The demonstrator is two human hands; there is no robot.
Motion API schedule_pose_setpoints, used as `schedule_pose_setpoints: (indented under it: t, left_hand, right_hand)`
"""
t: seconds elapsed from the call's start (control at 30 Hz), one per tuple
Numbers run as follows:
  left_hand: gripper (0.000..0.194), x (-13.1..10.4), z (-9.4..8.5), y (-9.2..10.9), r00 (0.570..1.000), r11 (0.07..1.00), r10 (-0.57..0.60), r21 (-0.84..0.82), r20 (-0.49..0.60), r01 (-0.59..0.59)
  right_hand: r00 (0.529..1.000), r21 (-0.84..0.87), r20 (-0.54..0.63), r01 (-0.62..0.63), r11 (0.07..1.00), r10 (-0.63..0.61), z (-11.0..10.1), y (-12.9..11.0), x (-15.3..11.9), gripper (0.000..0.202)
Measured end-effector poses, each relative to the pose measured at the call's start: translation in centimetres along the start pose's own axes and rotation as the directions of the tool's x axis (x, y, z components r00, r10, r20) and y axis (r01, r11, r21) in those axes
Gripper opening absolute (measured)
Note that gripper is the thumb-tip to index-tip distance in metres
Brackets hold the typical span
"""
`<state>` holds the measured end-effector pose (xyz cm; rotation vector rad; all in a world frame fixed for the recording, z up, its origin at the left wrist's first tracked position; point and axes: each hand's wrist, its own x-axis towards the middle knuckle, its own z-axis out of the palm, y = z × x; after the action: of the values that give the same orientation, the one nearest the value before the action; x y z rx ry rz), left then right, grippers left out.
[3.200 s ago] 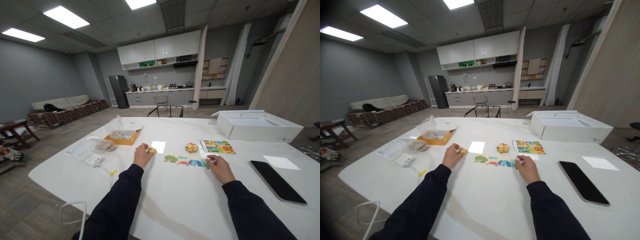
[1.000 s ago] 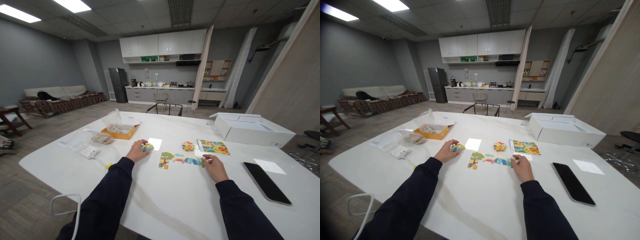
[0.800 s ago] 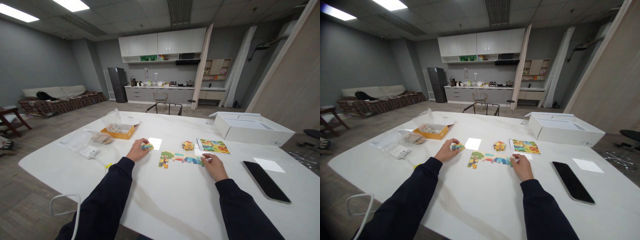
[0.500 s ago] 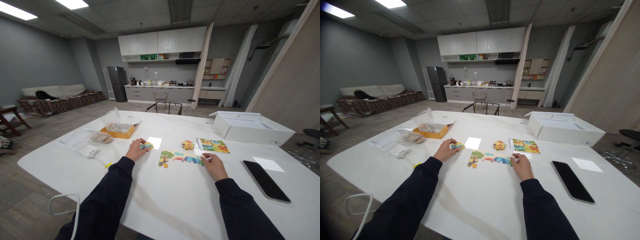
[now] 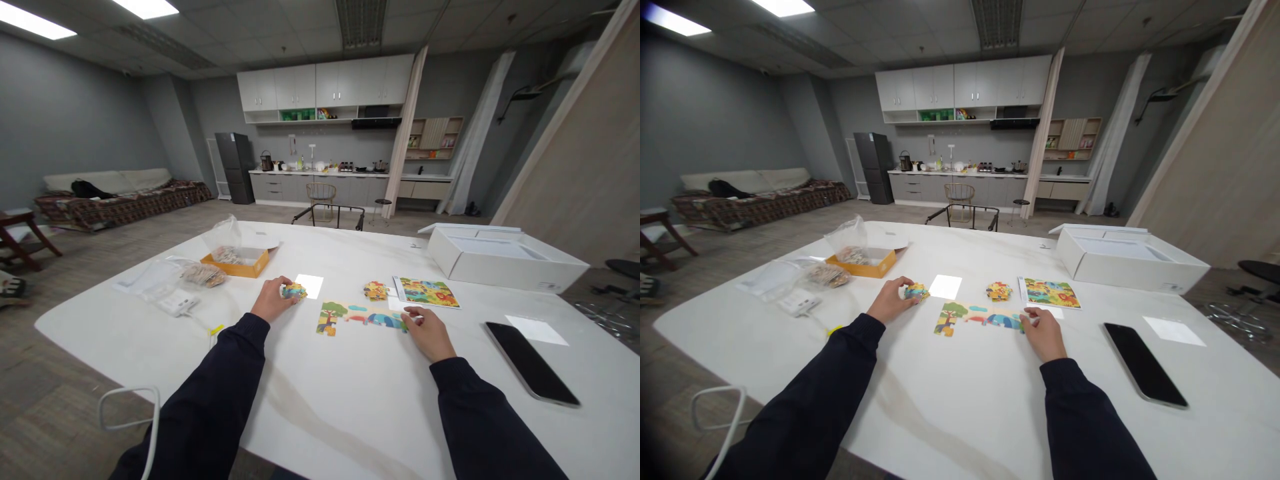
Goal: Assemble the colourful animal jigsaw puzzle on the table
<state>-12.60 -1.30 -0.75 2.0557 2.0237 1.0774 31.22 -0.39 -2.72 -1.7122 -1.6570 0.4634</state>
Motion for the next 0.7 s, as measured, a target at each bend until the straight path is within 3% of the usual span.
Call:
schedule_pose_setpoints:
  t: [0.1,0.2,0.33,0.47,0.7]
  left_hand:
    - [0.038,-0.4,-0.5,1.7,0.997,0.996,0.070,-0.062,-0.014,-0.071]
    - [0.035,-2.0,-0.9,4.2,0.983,0.955,0.176,-0.251,0.046,-0.159]
    - [0.040,-5.4,-0.8,6.5,0.900,0.870,0.366,-0.430,0.237,-0.241]
    - [0.039,-7.7,0.0,6.4,0.856,0.893,0.386,-0.374,0.344,-0.252]
    - [0.039,-7.9,0.0,6.2,0.839,0.888,0.411,-0.367,0.357,-0.279]
  right_hand:
    - [1.000,0.000,-0.001,-0.004,1.000,0.004,0.0,0.0,0.0,0.046]
    - [1.000,-0.001,-0.011,-0.003,1.000,0.003,0.0,0.0,0.0,0.045]
    - [1.000,-0.003,-0.010,0.000,1.000,0.000,0.1,0.1,0.1,0.045]
    - [1.000,-0.008,-0.010,0.001,1.000,-0.002,0.2,0.3,0.1,0.045]
    - [1.000,0.004,-0.027,0.009,1.000,-0.009,0.2,0.2,0.0,0.042]
